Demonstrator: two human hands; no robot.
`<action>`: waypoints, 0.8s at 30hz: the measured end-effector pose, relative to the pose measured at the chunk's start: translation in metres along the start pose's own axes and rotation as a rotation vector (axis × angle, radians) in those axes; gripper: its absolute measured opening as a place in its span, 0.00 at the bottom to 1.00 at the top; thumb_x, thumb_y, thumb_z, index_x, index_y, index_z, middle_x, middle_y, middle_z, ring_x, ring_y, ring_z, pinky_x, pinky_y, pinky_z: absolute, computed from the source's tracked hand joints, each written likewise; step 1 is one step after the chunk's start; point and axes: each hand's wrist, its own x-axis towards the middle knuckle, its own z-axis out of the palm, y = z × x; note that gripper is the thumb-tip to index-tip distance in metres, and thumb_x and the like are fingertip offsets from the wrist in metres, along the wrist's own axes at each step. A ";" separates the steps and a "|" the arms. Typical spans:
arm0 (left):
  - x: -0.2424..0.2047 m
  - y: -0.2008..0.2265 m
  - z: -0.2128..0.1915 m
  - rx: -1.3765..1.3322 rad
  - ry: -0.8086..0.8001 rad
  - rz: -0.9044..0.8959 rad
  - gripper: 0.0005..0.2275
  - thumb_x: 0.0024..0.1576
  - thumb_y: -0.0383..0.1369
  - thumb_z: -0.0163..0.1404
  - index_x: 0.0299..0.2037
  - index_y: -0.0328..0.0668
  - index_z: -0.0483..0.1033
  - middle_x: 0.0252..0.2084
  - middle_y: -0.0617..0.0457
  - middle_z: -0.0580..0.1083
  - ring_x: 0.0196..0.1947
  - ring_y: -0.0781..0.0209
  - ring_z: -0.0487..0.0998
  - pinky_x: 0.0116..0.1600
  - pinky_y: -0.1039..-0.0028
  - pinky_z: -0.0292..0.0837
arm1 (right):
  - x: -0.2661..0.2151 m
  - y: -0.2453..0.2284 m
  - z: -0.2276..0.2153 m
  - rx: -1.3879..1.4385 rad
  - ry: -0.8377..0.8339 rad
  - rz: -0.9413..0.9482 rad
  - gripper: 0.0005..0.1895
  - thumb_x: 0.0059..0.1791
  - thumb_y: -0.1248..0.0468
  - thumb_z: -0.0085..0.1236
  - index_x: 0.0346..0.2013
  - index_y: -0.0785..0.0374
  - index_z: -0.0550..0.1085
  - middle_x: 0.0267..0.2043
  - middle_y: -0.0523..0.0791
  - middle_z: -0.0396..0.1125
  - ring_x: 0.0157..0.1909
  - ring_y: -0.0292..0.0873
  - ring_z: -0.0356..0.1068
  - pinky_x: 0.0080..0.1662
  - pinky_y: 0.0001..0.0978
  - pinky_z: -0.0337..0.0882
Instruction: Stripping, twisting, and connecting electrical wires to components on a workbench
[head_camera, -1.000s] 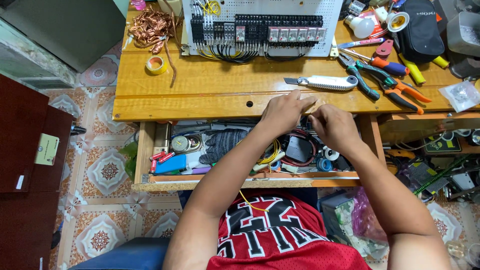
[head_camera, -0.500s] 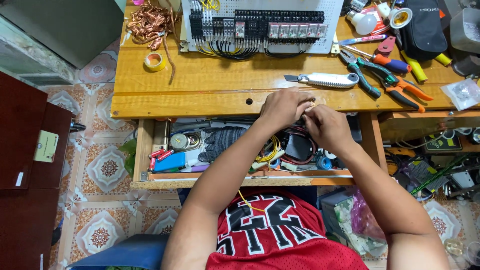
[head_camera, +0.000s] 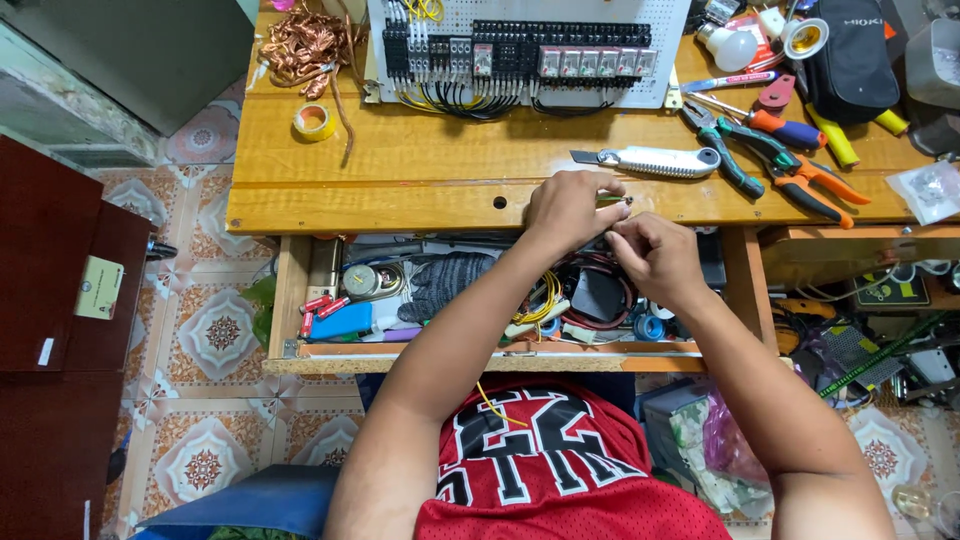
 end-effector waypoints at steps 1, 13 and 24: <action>0.001 -0.003 0.004 -0.015 0.014 -0.021 0.12 0.52 0.51 0.56 0.45 0.71 0.83 0.39 0.56 0.82 0.47 0.46 0.83 0.48 0.52 0.81 | 0.000 0.000 -0.001 0.014 -0.003 -0.001 0.02 0.50 0.66 0.65 0.34 0.60 0.79 0.22 0.47 0.67 0.29 0.55 0.72 0.35 0.41 0.70; 0.025 -0.011 0.035 0.211 0.055 0.094 0.10 0.46 0.43 0.55 0.34 0.53 0.81 0.31 0.53 0.77 0.39 0.44 0.84 0.43 0.50 0.80 | 0.014 -0.018 -0.025 0.145 -0.059 0.022 0.06 0.47 0.64 0.70 0.36 0.60 0.81 0.22 0.48 0.67 0.24 0.48 0.68 0.33 0.38 0.66; 0.029 0.003 0.028 0.705 0.591 0.654 0.05 0.50 0.29 0.47 0.23 0.51 0.74 0.21 0.56 0.72 0.19 0.53 0.80 0.22 0.63 0.73 | 0.007 0.014 -0.029 0.181 0.063 0.120 0.01 0.53 0.66 0.67 0.36 0.59 0.82 0.20 0.43 0.62 0.25 0.33 0.60 0.32 0.29 0.61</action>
